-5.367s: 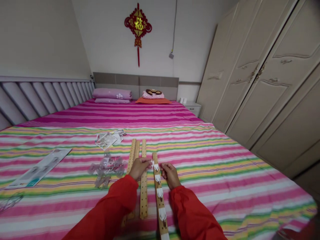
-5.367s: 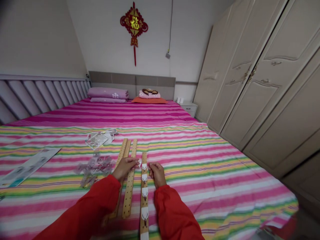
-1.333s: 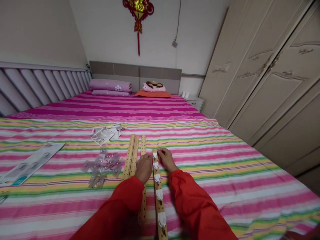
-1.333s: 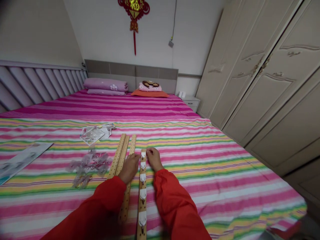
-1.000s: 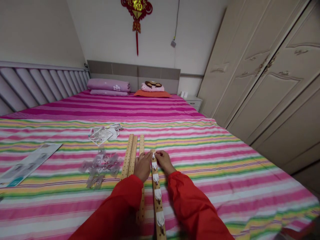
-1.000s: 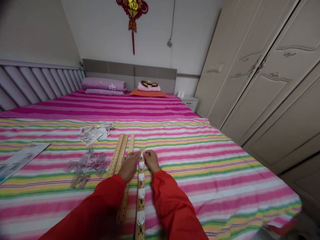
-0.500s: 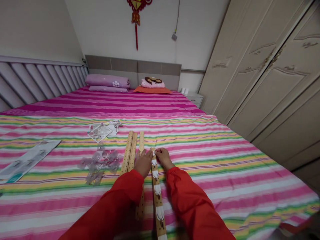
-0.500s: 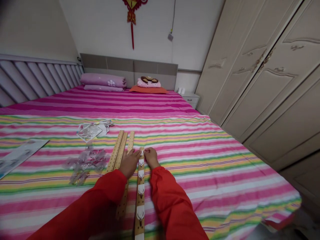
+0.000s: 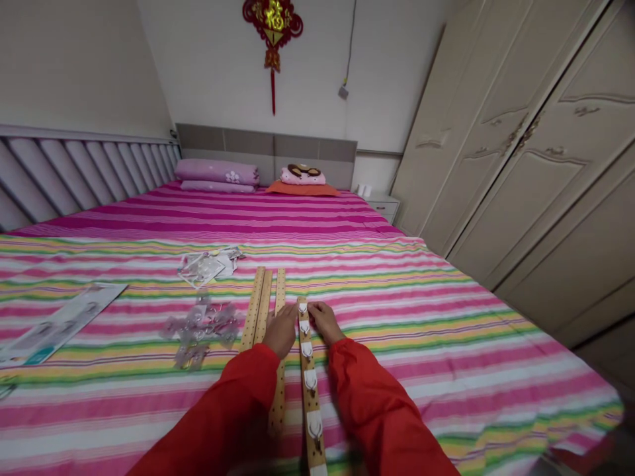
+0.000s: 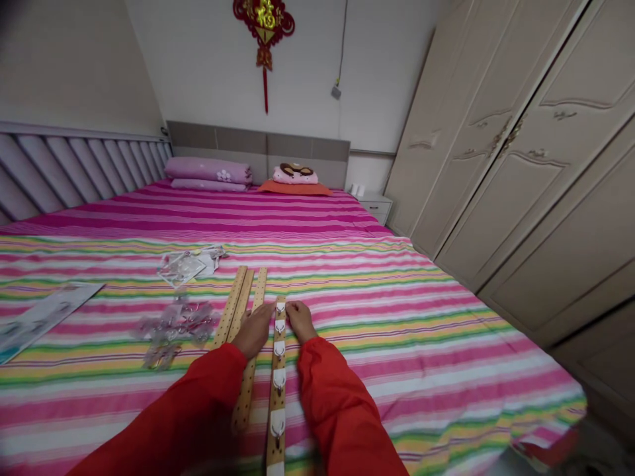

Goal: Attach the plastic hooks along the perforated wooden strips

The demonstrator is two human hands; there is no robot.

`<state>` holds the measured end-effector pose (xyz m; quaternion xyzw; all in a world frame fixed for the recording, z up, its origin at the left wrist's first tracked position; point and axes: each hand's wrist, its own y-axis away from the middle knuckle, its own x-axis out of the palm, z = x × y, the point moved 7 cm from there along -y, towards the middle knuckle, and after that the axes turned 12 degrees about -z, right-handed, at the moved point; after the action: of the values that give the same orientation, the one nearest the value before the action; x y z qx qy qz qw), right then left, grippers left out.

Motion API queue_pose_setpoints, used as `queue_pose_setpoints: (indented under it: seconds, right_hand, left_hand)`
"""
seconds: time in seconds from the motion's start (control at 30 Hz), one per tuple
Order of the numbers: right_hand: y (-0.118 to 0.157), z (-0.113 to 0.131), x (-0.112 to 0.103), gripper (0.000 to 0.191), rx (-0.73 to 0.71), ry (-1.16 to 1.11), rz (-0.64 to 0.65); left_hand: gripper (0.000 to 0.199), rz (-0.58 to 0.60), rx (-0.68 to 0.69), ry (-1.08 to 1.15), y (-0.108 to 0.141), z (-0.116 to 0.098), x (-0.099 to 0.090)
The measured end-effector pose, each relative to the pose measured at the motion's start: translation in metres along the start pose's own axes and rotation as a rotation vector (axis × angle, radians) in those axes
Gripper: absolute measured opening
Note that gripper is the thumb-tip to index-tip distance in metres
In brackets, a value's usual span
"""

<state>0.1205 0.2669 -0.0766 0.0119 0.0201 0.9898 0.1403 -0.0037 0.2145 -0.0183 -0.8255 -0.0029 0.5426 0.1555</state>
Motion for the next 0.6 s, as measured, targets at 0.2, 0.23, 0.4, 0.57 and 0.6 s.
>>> queue_pose_setpoints:
  seconds: [0.2,0.23,0.4,0.57,0.6]
  right_hand:
    - [0.027,-0.001,-0.012,0.035,0.088,-0.127,0.025]
    - [0.03,-0.001,-0.014,0.037,0.092,-0.134,0.022]
    - [0.037,-0.002,-0.016,0.036,0.09,-0.14,-0.01]
    - [0.032,-0.007,-0.013,0.032,0.069,-0.125,-0.032]
    - [0.031,-0.008,-0.013,0.032,0.066,-0.12,-0.034]
  left_hand:
    - [0.068,-0.007,0.034,0.001,0.029,-0.008,-0.01]
    - [0.07,0.015,0.04,-0.009,0.033,-0.009,-0.009]
    - [0.076,0.081,0.016,-0.067,0.043,-0.012,-0.001]
    - [0.074,0.103,0.032,-0.107,0.043,-0.014,0.002]
    - [0.073,0.105,0.04,-0.119,0.043,-0.014,0.003]
